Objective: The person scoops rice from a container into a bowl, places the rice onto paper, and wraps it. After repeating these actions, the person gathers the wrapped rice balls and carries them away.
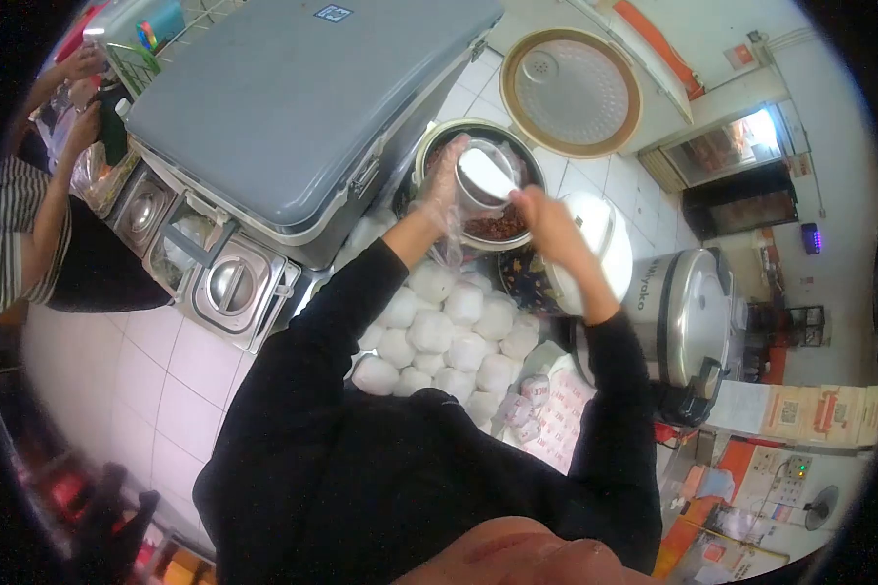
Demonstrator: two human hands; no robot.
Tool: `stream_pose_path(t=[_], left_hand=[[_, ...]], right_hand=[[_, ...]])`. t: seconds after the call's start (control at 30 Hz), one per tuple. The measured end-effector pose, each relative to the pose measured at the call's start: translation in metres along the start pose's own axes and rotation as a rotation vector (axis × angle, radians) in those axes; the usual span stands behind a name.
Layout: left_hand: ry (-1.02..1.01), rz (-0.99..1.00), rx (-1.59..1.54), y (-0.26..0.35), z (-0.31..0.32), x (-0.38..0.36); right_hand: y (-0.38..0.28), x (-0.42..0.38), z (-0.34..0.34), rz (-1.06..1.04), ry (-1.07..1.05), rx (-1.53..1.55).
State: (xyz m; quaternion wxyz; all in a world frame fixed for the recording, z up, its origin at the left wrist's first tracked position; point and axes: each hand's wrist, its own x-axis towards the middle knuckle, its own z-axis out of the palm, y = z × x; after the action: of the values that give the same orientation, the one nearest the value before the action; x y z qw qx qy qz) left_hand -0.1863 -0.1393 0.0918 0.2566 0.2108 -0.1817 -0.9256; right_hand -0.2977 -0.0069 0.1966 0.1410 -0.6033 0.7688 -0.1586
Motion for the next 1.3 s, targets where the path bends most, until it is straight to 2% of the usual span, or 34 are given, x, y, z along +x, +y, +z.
stream_pose_path(t=[0.03, 0.1, 0.2, 0.27, 0.37, 0.5, 0.6, 0.7, 0.73, 0.8, 0.93, 1.03, 1.07, 1.17, 1.2, 1.23, 1.27, 1.3], left_hand=[[0.019, 0.026, -0.009, 0.004, 0.009, -0.011], [0.052, 0.087, -0.035, 0.015, 0.029, -0.031], [0.039, 0.109, -0.030, 0.017, 0.030, -0.036], [0.001, 0.129, -0.032, 0.016, 0.030, -0.039], [0.081, 0.085, 0.065, 0.011, 0.024, -0.045], [0.050, 0.097, 0.105, 0.020, 0.024, -0.058], [-0.033, 0.044, 0.105, 0.023, 0.024, -0.064], [-0.001, -0.030, 0.013, 0.016, 0.015, -0.057], [-0.003, -0.054, 0.010, 0.016, 0.015, -0.055], [-0.038, -0.022, -0.046, 0.020, 0.022, -0.064], [-0.024, 0.026, -0.047, 0.021, 0.019, -0.073], [-0.150, 0.138, -0.242, 0.019, 0.017, -0.075], [-0.199, 0.194, -0.319, 0.019, 0.018, -0.076], [-0.229, 0.317, -0.344, 0.015, 0.020, -0.081], [-0.138, 0.373, -0.324, 0.007, 0.017, -0.074], [-0.045, 0.428, -0.301, -0.002, 0.015, -0.066], [-0.042, 0.488, -0.232, -0.007, 0.019, -0.071], [-0.030, 0.461, -0.262, -0.009, 0.016, -0.071]], right_hand=[[-0.008, 0.002, -0.017, 0.074, -0.005, 0.074], [-0.003, 0.001, -0.030, -0.027, 0.144, 0.133], [0.003, -0.011, -0.001, -0.022, 0.151, -0.104], [-0.016, -0.018, 0.019, 0.071, 0.113, -0.228], [-0.024, -0.017, 0.023, 0.074, 0.101, -0.258], [-0.022, -0.009, 0.007, 0.035, 0.028, -0.271], [-0.008, 0.004, -0.038, -0.045, -0.096, -0.008], [-0.016, 0.001, -0.045, -0.028, 0.044, 0.063], [-0.024, -0.006, -0.035, -0.027, 0.003, -0.065], [-0.036, -0.018, -0.004, 0.012, -0.028, -0.249], [-0.037, -0.024, -0.010, 0.005, -0.079, -0.346], [-0.029, -0.022, -0.039, 0.013, -0.059, 0.084], [-0.027, -0.026, -0.038, 0.004, 0.109, 0.318], [-0.040, -0.037, -0.021, 0.056, 0.267, 0.251], [-0.030, -0.037, 0.002, -0.192, 0.315, 0.136], [-0.028, -0.039, 0.028, -0.029, 0.203, 0.102], [-0.042, -0.042, 0.037, 0.005, 0.164, 0.082], [-0.053, -0.045, 0.039, 0.039, 0.121, 0.064]])
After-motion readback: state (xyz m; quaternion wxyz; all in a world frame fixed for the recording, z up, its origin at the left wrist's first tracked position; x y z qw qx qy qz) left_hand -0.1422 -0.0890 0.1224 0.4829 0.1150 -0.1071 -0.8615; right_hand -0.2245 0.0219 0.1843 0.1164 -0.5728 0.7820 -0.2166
